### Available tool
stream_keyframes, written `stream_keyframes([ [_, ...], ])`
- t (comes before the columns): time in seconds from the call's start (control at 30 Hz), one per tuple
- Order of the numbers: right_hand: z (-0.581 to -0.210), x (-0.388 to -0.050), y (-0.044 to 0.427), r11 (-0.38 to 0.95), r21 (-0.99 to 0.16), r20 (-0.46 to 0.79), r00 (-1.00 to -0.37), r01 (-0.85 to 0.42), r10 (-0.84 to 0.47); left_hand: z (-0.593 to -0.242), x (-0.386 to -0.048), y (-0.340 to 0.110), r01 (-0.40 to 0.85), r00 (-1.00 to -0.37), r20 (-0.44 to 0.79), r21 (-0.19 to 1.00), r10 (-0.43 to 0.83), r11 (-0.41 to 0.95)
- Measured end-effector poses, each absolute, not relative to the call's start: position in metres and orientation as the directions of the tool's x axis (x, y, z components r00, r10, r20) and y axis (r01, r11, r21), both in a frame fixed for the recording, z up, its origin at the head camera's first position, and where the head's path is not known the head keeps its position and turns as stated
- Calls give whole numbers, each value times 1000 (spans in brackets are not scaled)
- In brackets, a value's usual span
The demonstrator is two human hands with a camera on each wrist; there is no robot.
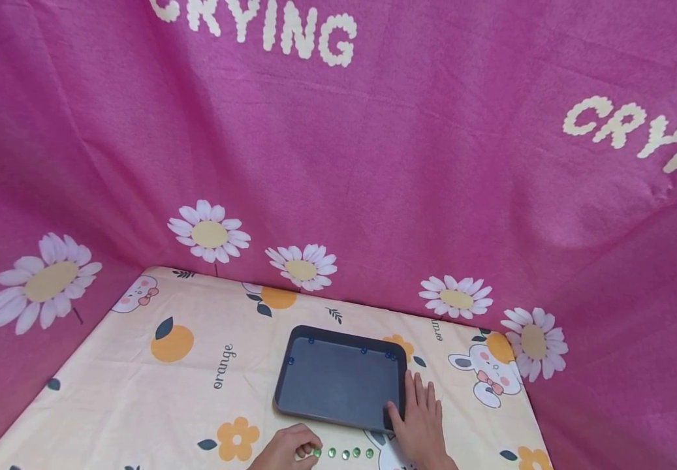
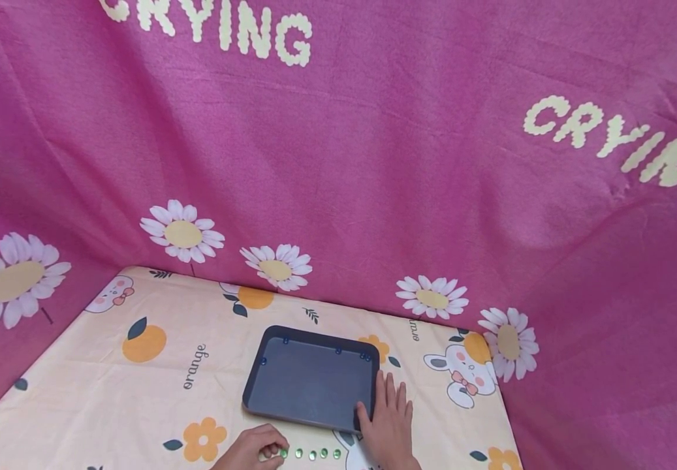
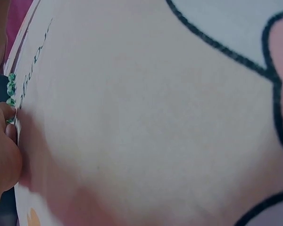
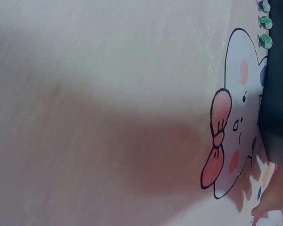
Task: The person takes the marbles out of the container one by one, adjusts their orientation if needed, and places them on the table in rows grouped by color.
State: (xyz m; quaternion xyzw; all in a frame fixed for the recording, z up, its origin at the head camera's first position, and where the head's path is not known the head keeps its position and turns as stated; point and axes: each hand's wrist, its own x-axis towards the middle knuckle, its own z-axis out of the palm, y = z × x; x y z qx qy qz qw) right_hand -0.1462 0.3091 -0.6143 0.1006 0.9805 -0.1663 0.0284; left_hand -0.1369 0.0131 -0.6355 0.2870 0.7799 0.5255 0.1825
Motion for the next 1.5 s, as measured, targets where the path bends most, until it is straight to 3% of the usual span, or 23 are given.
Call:
stream_keyframes([
  [0.43, -616, -144, 310, 920, -332, -93, -978, 207, 187, -621, -135, 13, 125, -804, -74, 950, 591, 288],
  [0.8, -615, -146, 311, 917, -349, -75, -981, 194, 180, -602, -147, 26, 351, -841, 213, 914, 498, 202],
  [1.27, -611, -145, 309, 924, -333, -79, -982, 189, 173, -588, -197, 64, 275, -870, 121, 924, 479, 266],
  [1.5, -613, -145, 309, 922, -338, -74, -982, 188, 173, -590, -219, 93, 301, -901, 153, 894, 405, 332],
])
